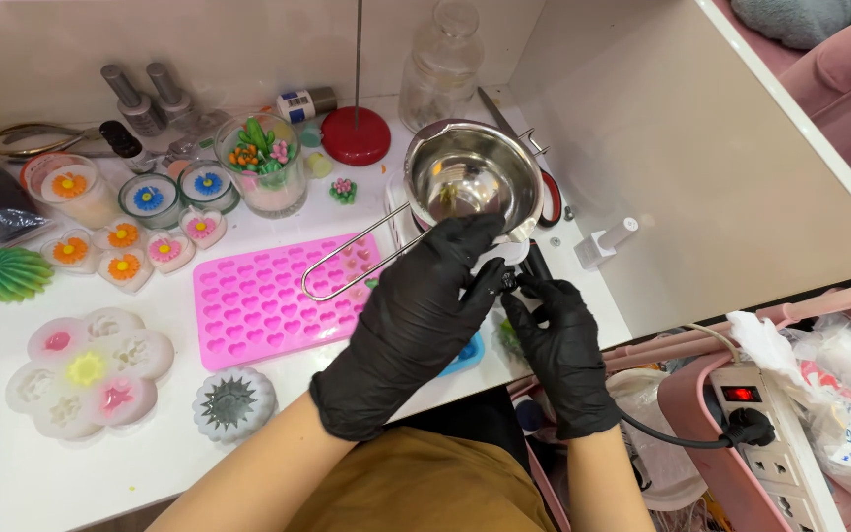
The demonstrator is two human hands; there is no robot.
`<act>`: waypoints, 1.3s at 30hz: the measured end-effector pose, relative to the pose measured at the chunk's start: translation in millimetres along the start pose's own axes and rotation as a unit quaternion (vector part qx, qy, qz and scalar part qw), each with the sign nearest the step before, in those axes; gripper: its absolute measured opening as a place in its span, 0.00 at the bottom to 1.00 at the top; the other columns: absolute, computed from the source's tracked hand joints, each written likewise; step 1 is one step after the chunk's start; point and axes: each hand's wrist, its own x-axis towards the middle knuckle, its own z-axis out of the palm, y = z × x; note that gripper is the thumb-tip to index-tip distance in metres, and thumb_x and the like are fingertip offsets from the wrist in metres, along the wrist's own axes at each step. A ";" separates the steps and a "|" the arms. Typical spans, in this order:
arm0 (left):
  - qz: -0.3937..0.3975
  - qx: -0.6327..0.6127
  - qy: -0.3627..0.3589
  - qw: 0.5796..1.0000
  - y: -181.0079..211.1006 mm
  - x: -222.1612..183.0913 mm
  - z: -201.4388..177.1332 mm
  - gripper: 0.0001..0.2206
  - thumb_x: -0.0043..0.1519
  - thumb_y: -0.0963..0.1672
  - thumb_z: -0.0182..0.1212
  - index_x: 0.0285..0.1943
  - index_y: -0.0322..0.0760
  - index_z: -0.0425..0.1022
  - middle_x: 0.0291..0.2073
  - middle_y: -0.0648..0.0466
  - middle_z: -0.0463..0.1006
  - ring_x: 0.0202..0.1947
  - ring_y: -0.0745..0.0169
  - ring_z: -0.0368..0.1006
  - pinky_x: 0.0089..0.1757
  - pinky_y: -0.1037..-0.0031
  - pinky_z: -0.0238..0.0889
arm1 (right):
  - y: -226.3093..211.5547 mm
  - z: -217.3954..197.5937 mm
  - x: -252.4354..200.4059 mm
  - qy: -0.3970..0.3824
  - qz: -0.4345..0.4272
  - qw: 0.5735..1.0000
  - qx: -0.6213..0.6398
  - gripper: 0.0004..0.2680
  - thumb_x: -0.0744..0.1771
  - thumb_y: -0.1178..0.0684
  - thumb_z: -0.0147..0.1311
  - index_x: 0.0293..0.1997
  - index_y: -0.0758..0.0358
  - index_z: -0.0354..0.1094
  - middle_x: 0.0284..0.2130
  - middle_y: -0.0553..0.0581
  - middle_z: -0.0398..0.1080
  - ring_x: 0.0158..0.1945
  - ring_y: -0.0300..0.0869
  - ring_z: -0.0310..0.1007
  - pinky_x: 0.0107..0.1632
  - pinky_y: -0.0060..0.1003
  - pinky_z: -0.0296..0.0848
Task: Melting wax chunks in a pot on an electric stove and pouring the melted wax into silicone molds.
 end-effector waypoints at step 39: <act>-0.331 0.071 0.077 0.938 -47.0 -219.2 -168.6 0.35 0.49 0.40 0.75 0.68 0.39 0.65 0.52 0.47 0.73 0.46 0.53 0.77 0.44 0.68 0.74 | -176.4 143.5 -71.0 -0.330 -0.147 0.918 0.164 0.22 0.57 0.56 0.73 0.55 0.59 0.72 0.37 0.52 0.73 0.37 0.38 0.76 0.42 0.33 0.76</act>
